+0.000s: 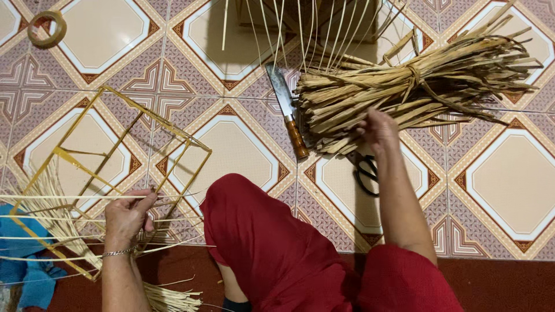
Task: The person weaves thin dried plant strips into a rectangular basket frame, threading them through the structure by hand. The person repeatedly picks up strips, aligns them, and passes them through the frame to build up the basket walls.
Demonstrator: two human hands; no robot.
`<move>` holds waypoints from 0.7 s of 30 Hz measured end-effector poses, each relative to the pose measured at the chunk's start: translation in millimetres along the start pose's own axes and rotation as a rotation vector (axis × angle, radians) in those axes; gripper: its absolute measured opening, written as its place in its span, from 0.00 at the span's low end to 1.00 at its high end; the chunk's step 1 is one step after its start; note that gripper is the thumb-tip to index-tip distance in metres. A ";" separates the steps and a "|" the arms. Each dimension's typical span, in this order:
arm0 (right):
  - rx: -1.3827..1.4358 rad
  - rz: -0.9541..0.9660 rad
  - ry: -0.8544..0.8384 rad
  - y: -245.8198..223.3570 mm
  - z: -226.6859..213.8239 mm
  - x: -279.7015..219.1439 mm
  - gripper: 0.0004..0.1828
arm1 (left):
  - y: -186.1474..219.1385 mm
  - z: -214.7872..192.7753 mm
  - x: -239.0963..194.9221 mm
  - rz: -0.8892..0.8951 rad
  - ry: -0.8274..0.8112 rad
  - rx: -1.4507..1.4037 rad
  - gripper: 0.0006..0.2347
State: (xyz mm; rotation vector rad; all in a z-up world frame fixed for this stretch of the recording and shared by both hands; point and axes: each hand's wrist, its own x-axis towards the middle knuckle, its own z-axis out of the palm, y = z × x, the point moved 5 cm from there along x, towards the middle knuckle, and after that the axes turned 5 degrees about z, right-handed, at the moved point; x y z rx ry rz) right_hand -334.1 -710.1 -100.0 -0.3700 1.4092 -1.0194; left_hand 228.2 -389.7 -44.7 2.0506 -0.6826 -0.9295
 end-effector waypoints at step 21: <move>-1.416 0.431 -1.316 142.4 97.0 -246.7 0.12 | -10.4 2.7 8.7 0.123 -0.040 -0.116 0.07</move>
